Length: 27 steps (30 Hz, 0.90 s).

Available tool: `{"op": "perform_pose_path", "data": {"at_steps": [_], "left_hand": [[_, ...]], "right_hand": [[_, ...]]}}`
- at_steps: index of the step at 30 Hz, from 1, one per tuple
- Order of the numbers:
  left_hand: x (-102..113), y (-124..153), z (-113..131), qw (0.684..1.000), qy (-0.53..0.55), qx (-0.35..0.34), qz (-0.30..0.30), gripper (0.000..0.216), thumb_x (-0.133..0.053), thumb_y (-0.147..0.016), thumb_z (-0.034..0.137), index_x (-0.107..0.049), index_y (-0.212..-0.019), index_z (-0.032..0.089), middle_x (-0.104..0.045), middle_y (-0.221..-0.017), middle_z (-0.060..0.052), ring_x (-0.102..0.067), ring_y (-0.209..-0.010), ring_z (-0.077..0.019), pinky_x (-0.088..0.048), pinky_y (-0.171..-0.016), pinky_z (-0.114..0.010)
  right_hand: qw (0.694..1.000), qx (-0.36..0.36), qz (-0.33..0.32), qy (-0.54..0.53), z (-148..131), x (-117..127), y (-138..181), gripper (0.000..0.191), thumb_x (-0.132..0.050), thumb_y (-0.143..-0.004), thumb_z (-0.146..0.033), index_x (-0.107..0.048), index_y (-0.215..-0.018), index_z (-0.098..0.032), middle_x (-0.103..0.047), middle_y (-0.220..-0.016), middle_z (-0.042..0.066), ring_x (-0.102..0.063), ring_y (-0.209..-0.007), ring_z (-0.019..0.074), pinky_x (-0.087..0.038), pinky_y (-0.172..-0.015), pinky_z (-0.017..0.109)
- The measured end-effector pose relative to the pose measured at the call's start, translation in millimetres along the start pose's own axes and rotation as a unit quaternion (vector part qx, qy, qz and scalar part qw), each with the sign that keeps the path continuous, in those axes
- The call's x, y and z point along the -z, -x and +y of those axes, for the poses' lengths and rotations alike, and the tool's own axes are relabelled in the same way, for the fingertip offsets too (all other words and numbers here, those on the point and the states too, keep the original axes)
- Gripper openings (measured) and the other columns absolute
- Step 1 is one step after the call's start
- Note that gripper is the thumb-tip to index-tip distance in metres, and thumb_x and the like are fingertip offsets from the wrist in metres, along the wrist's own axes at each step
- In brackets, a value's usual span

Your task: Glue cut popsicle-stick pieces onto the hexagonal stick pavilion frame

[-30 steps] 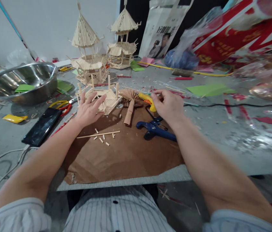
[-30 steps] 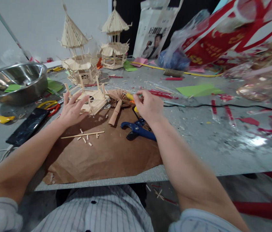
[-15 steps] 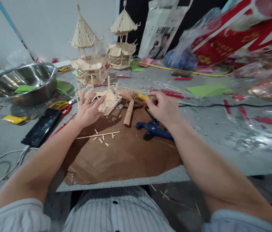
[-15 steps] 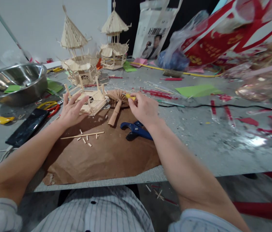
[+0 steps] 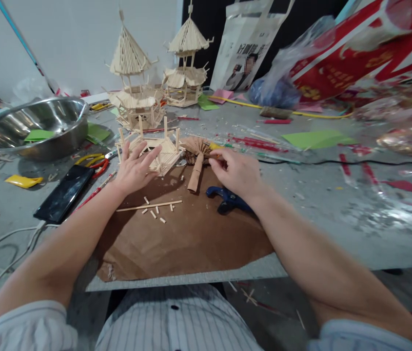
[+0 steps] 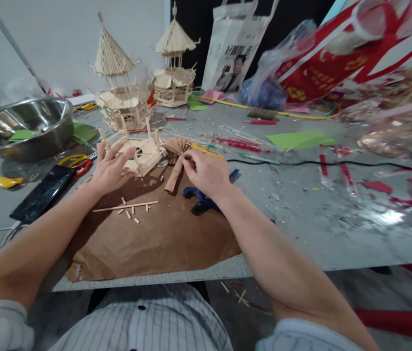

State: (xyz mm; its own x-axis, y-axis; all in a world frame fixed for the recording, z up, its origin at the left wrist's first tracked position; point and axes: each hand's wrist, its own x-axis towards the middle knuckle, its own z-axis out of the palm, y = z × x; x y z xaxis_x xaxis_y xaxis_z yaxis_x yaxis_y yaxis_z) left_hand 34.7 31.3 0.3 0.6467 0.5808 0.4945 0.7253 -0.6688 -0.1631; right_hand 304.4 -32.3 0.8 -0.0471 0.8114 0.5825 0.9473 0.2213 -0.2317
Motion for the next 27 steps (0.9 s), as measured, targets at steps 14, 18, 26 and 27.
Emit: {"op": "perform_pose_path", "data": {"at_steps": [14, 18, 26, 27], "left_hand": [[-2.4, 2.1, -0.5, 1.000, -0.009, -0.003, 0.005, 0.064, -0.051, -0.080, 0.037, -0.027, -0.137, 0.023, -0.055, -0.123, -0.010, -0.033, -0.129, -0.0255, -0.003, -0.109, -0.051], [-2.2, 1.6, 0.0, 1.000, -0.005, 0.001, 0.001, 0.064, -0.053, -0.079, 0.036, -0.028, -0.137, 0.024, -0.054, -0.125, -0.008, -0.033, -0.129, -0.0250, -0.002, -0.109, -0.051], [-3.0, 2.7, 0.4, 1.000, -0.003, 0.000, 0.008, 0.064, -0.054, -0.078, 0.034, -0.030, -0.136, 0.024, -0.058, -0.121, -0.007, -0.033, -0.129, -0.0243, -0.003, -0.110, -0.051], [-2.9, 3.1, 0.4, 1.000, -0.002, -0.001, 0.007, 0.064, -0.055, -0.078, 0.034, -0.030, -0.136, 0.024, -0.059, -0.119, -0.007, -0.033, -0.129, -0.0246, -0.003, -0.110, -0.052]], "right_hand": [[0.999, 0.025, -0.029, -0.021, -1.5, -5.3, 1.2, 0.023, -0.043, -0.083, -0.030, -0.064, -0.089, -0.022, -0.070, -0.086, 0.005, -0.063, -0.079, 0.0205, -0.040, -0.060, 0.028], [0.999, 0.022, -0.030, -0.019, -0.5, -5.7, 1.1, 0.023, -0.043, -0.083, -0.030, -0.064, -0.088, -0.022, -0.070, -0.085, 0.005, -0.063, -0.078, 0.0207, -0.039, -0.059, 0.029], [0.999, 0.029, -0.038, -0.012, 2.3, -9.5, 0.7, 0.023, -0.043, -0.083, -0.031, -0.065, -0.086, -0.022, -0.070, -0.084, 0.004, -0.063, -0.076, 0.0206, -0.038, -0.057, 0.028], [0.999, 0.033, -0.039, -0.012, 2.9, -10.4, 0.8, 0.024, -0.043, -0.083, -0.031, -0.065, -0.087, -0.022, -0.070, -0.084, 0.004, -0.063, -0.076, 0.0206, -0.039, -0.057, 0.028]]}}
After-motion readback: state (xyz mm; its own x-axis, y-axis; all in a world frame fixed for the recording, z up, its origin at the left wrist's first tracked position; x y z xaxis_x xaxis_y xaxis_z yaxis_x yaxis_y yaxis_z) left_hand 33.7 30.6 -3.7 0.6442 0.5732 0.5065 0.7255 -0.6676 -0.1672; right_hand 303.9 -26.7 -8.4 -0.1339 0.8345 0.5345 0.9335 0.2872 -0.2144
